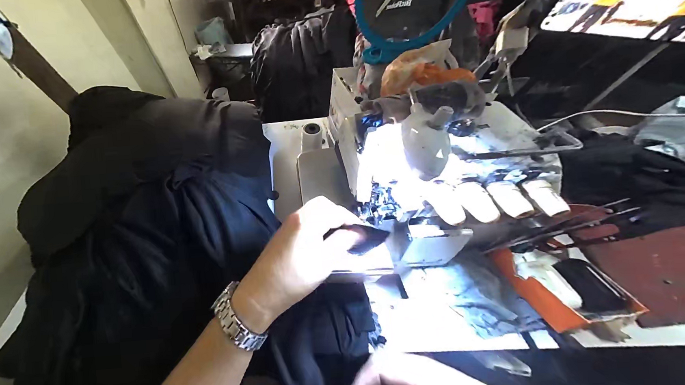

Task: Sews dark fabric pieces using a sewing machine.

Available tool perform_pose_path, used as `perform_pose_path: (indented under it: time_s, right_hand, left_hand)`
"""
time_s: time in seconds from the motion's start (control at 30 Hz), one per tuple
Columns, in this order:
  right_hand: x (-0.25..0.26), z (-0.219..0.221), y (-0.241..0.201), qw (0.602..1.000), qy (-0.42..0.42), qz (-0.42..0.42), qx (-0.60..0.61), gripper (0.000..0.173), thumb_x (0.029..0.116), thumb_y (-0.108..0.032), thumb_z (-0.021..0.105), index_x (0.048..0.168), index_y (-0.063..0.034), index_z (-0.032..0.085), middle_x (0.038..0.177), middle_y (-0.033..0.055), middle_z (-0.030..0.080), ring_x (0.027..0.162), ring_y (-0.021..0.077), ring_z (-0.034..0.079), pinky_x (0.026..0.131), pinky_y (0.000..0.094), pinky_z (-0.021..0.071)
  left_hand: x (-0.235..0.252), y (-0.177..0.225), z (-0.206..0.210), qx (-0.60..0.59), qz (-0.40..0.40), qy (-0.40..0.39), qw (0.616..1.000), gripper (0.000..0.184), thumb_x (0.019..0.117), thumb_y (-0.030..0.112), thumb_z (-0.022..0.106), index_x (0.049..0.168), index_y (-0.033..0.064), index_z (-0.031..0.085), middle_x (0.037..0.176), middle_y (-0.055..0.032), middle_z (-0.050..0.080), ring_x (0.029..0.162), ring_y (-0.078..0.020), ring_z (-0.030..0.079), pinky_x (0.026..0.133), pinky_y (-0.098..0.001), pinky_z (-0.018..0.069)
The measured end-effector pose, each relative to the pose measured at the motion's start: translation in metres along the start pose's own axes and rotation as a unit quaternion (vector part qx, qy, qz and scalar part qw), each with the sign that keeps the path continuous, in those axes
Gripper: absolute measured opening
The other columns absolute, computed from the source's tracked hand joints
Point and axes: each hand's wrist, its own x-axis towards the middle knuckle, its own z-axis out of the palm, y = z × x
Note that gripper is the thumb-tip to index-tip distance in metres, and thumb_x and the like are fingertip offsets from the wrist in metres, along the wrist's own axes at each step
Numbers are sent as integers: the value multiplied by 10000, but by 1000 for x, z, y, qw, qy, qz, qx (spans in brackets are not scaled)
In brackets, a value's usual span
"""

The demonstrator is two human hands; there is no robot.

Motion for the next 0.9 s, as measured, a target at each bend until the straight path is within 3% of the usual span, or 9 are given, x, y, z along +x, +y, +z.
perform_pose_path:
  time_s: [0.07, 0.17, 0.27, 0.37, 0.43, 0.53, 0.6, 0.77, 0.9]
  right_hand:
    - [8, 6, 9, 952, 268, -54, -136, 332, 968, -168, 662, 1229, 36, 649, 1106, 142, 697, 883, 144, 676, 761, 318, 579]
    - [28, -5, 7, 858, 457, -174, -158, 527, 939, -304, 748, 1378, -183, 483, 1174, -95, 636, 964, -19, 640, 859, 170, 566]
    - [41, -9, -6, 844, 493, -176, -115, 299, 904, -132, 738, 1179, -75, 635, 965, -67, 694, 778, -21, 651, 702, 133, 575]
    - [41, -20, -17, 859, 506, -71, 40, 198, 878, -18, 664, 1059, -94, 632, 866, -52, 690, 653, 7, 641, 567, 158, 554]
    - [35, -28, -22, 851, 493, -29, 180, 179, 946, 35, 547, 1076, -80, 592, 880, 12, 702, 670, 77, 693, 583, 238, 613]
    - [29, -27, -25, 851, 448, -3, 275, 230, 1016, 24, 412, 1038, -44, 631, 883, 68, 726, 709, 128, 726, 642, 281, 634]
    - [27, -22, -27, 860, 414, 0, 299, 276, 1007, 29, 385, 1054, -22, 652, 900, 80, 736, 741, 141, 731, 682, 296, 635]
    - [22, -15, -28, 891, 433, -57, 121, 300, 889, 92, 561, 1152, 20, 688, 1007, 16, 756, 779, 112, 737, 697, 272, 643]
    - [26, -30, -32, 863, 440, -50, 244, 291, 902, 53, 504, 1063, -31, 732, 966, 87, 759, 739, 145, 742, 646, 296, 642]
  left_hand:
    - [2, 3, 9, -66, -36, -60, 995, 89, 951, 118, 682, 960, 63, 750, 898, 7, 675, 838, -28, 640, 761, -193, 544]
    - [3, 13, 16, -136, -88, -141, 977, 117, 940, 181, 719, 993, 77, 727, 855, 16, 680, 791, -17, 635, 721, -191, 535]
    - [0, 13, 19, -135, -90, -119, 980, 162, 935, 136, 721, 1073, 70, 669, 873, 0, 674, 775, -40, 642, 702, -203, 548]
    - [-11, 6, 11, -23, -43, 4, 999, 229, 929, 119, 692, 1155, 101, 662, 1059, 13, 672, 965, -51, 649, 846, -235, 567]
    - [-25, -2, 9, 113, 19, 83, 990, 228, 907, 169, 690, 1133, 134, 694, 1140, 25, 670, 1100, -88, 618, 942, -300, 537]
    - [-48, -7, 31, 206, 103, 77, 970, 204, 968, 265, 662, 1134, 155, 708, 1187, -48, 688, 1232, -204, 599, 1068, -413, 481]
    - [-54, -6, 55, 226, 121, 92, 962, 216, 955, 238, 658, 1154, 205, 735, 1093, -38, 731, 1107, -207, 670, 994, -414, 520]
    - [-44, -1, 50, 15, 76, 91, 993, 222, 1045, 220, 580, 1013, 63, 734, 934, -24, 734, 917, -56, 679, 858, -233, 545]
    - [-31, -1, 30, 80, 38, 55, 995, 208, 1028, 219, 573, 1061, 85, 729, 938, 5, 703, 875, -50, 664, 797, -226, 564]
